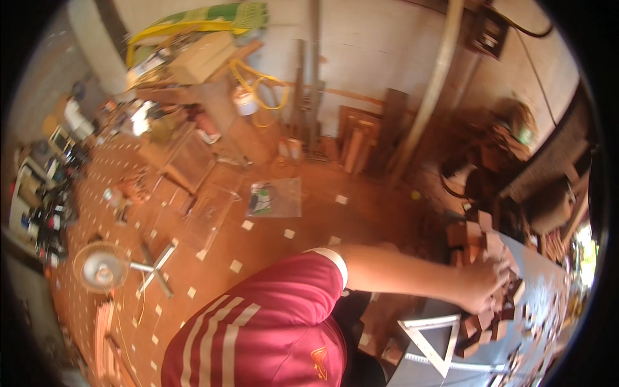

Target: The person measures and marks small wooden blocks on a workbench using a ruler, a set square, and a pen. They repeatedly position the tools, draw lines on the blocks, and place the marked pieces aside.

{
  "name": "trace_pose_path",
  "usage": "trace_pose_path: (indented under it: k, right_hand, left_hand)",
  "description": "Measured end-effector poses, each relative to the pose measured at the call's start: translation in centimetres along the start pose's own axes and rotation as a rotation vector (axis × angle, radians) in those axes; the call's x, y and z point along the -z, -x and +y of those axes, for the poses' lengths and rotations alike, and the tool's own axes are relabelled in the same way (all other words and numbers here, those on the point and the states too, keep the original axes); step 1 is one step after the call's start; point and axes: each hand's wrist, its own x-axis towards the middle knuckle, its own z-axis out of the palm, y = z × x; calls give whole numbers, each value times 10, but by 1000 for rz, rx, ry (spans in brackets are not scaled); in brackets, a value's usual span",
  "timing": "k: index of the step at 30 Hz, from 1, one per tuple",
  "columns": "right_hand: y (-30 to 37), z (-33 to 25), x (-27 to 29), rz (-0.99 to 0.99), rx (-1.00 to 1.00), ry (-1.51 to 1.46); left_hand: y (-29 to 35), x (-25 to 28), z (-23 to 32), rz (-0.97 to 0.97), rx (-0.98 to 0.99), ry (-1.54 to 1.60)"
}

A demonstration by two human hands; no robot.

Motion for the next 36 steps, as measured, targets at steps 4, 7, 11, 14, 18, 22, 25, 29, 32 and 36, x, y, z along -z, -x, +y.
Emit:
trace_pose_path:
  k: [4,7,11,14,18,22,25,29,32,36]
  right_hand:
    - [-2,-4,-34,-51,37,-107]
    - [-6,-6,-58,-93,68,-186]
    - [-1,-8,-70,-109,44,-189]
    - [1,-8,-73,-124,29,-191]
    - [2,-8,-76,-134,25,-193]
    - [2,-9,-78,-136,18,-187]
    - [2,-8,-79,-128,10,-182]
    - [1,-7,-78,-127,7,-175]
    - [1,-8,-78,-126,6,-171]
    - [1,-7,-80,-130,5,-171]
  left_hand:
    - [113,54,-3,55,-71,92]
    - [224,94,-26,-2,141,-7]
    - [355,93,-31,-263,601,-209]
    - [386,77,-25,-574,990,-150]
    - [342,76,-51,-607,1127,-114]
    - [333,73,-58,-637,1129,-98]
    - [316,75,-65,-667,1177,-45]
    - [306,64,-75,-652,1209,-50]
    - [300,58,-73,-642,1227,-94]
    - [297,54,-66,-629,1213,-155]
